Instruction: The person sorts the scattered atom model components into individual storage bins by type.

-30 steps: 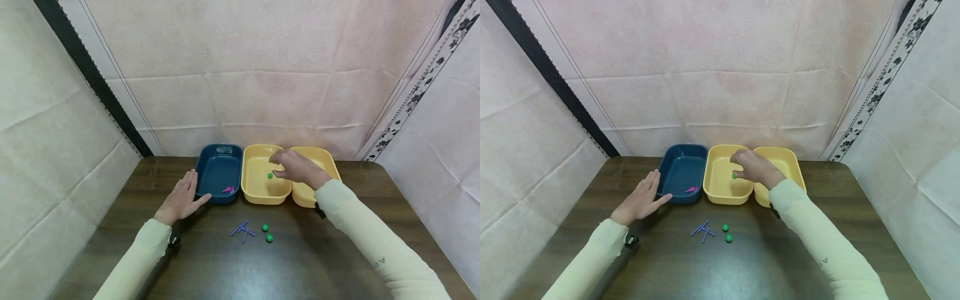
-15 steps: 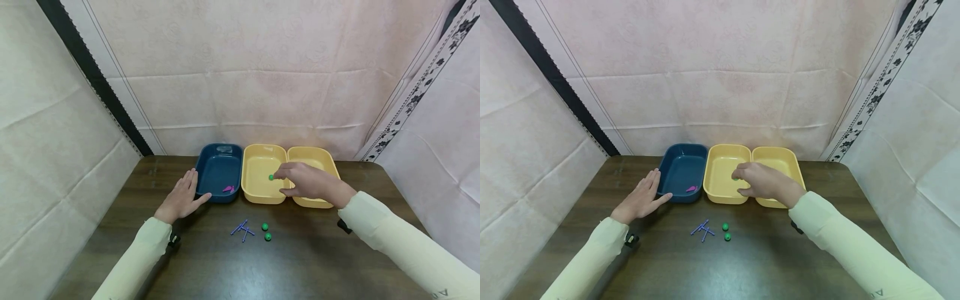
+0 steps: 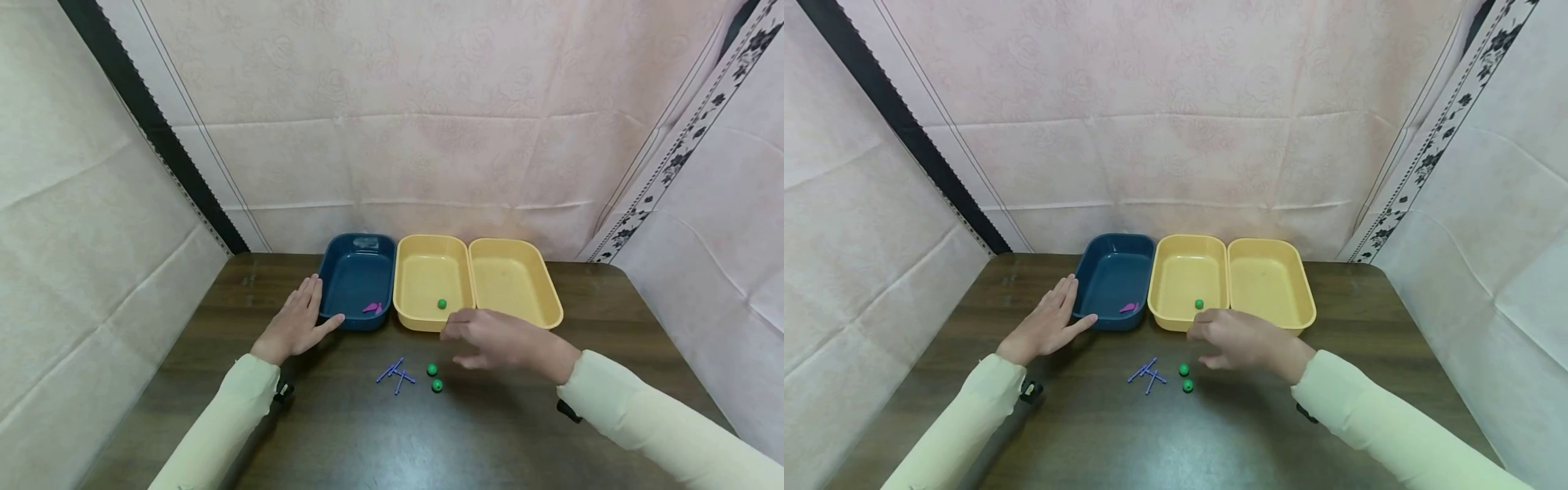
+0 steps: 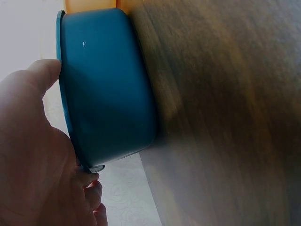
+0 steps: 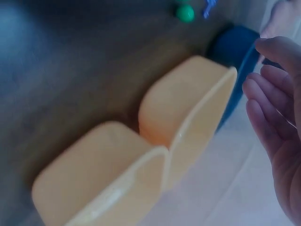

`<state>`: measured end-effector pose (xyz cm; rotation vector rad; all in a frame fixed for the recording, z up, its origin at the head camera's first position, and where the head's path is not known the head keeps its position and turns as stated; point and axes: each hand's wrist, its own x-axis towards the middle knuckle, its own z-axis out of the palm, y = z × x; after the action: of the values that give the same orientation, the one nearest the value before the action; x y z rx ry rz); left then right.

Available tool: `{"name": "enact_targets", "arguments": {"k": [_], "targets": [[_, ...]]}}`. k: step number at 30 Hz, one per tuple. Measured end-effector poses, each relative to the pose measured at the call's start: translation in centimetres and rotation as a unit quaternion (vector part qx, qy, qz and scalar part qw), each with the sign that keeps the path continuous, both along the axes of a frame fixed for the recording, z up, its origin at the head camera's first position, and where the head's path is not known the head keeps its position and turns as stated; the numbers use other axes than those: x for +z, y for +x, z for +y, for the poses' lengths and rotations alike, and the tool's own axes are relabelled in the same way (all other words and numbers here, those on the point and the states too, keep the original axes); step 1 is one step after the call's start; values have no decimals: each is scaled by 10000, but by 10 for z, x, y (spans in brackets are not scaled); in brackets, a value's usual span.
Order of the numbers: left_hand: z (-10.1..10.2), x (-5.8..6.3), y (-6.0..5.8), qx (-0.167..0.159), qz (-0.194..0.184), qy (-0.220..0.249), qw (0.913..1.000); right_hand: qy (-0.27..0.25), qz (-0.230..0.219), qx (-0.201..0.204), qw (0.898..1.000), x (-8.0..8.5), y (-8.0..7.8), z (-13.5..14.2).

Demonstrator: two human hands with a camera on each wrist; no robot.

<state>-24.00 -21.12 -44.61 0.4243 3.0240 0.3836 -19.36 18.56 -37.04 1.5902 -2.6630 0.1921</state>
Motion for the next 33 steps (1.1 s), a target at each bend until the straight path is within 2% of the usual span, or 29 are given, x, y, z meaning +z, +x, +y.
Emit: {"name": "enact_targets", "arguments": {"k": [6, 10, 18, 27, 33], "targets": [[1, -1, 0, 5, 8, 28, 10000, 180, 120, 382, 9990, -21, 8, -6], [1, 0, -1, 4, 20, 37, 10000, 206, -13, 432, 9989, -35, 10, -9], [0, 0, 0, -2, 11, 68, 10000, -79, -282, 482, 9984, -63, 11, -11], [1, 2, 2, -5, -8, 83, 10000, 201, -380, 281, 9987, -84, 16, -16], [0, 1, 2, -7, -9, 68, 10000, 69, -1129, -69, 9936, -84, 15, -17]]}}
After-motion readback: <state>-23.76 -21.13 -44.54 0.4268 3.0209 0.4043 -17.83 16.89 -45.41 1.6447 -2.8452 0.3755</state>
